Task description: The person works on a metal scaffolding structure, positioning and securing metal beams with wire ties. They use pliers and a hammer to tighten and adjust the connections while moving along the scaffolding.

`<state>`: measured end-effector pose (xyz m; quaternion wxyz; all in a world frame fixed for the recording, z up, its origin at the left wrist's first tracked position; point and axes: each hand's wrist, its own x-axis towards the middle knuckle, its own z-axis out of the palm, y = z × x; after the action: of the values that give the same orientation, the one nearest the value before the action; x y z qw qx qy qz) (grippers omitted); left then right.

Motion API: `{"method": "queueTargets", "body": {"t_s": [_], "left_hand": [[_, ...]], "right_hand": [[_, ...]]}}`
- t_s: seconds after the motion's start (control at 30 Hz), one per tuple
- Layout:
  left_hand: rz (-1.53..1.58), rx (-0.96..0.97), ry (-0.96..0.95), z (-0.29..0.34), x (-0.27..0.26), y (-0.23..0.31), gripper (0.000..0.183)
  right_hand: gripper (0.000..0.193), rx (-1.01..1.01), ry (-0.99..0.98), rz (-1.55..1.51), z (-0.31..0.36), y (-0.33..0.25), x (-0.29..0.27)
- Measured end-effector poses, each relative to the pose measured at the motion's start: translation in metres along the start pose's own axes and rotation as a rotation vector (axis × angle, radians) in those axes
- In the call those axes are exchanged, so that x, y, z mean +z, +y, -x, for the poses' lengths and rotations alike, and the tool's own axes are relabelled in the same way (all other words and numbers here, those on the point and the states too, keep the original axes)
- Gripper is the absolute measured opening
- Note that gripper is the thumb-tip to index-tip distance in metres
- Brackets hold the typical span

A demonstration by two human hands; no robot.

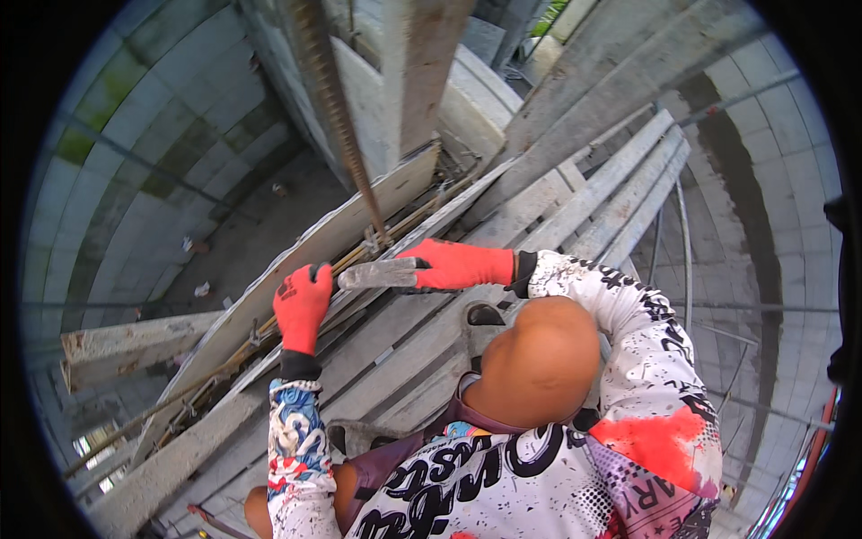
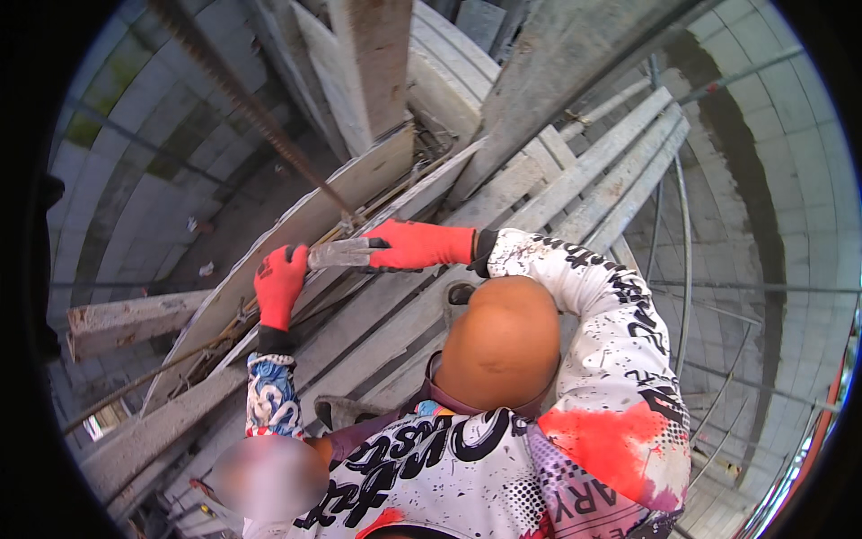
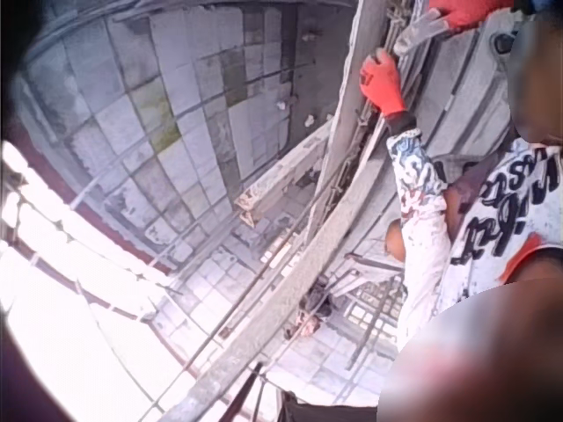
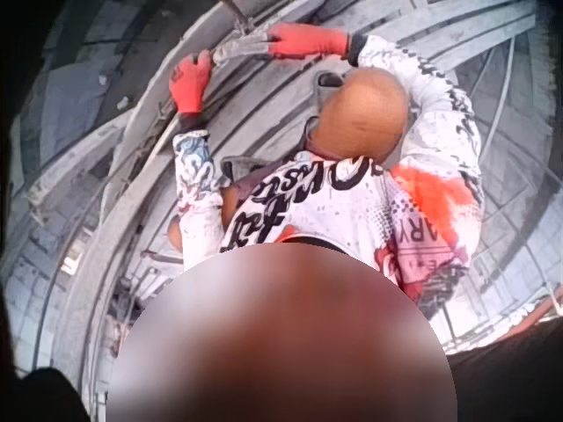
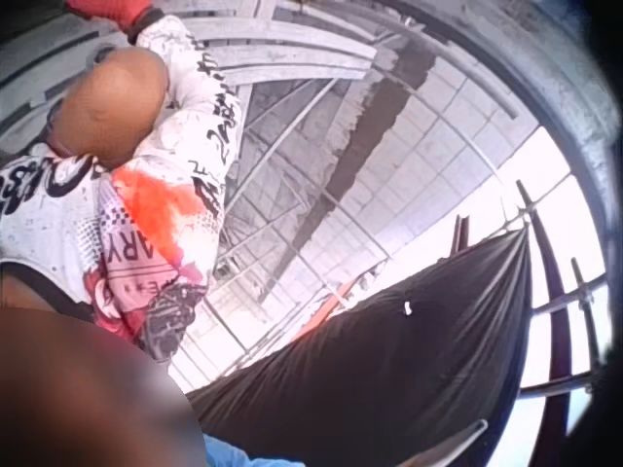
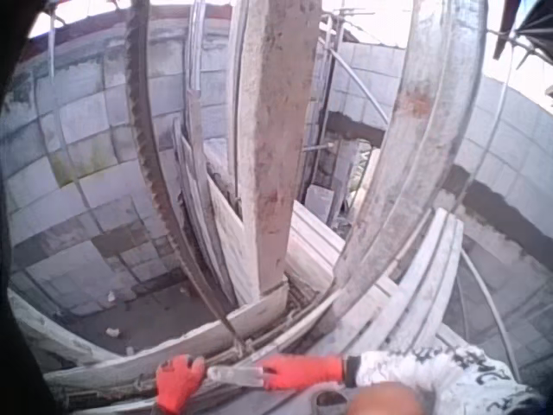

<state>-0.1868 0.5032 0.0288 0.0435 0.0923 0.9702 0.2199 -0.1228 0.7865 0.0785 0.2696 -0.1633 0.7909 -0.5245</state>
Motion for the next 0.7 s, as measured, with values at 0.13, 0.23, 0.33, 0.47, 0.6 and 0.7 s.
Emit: {"method": "queueTargets", "body": {"t_s": [0.13, 0.23, 0.33, 0.47, 0.6, 0.7], "left_hand": [[0.021, 0.07, 0.0, -0.003, 0.002, 0.0, 0.041], [0.056, 0.089, -0.035, -0.011, -0.013, 0.025, 0.039], [0.07, 0.121, 0.035, -0.015, -0.036, 0.024, 0.036], [0.152, 0.105, 0.059, -0.007, -0.077, 0.053, 0.033], [0.363, 0.247, 0.327, 0.029, -0.139, 0.076, 0.034], [0.286, 0.189, 0.496, 0.104, -0.189, 0.064, 0.032]], "right_hand": [[0.039, 0.158, 0.197, -0.152, 0.075, 0.068, 0.003], [0.054, 0.374, 0.54, 0.115, 0.157, 0.15, 0.022], [0.073, 0.762, 0.768, 0.244, 0.182, 0.189, 0.007], [0.061, 0.659, 1.099, 0.44, 0.194, 0.277, -0.025], [0.049, 0.846, 0.753, 0.906, 0.221, 0.331, -0.071], [0.048, 0.919, 0.648, 0.904, 0.208, 0.346, -0.088]]}}
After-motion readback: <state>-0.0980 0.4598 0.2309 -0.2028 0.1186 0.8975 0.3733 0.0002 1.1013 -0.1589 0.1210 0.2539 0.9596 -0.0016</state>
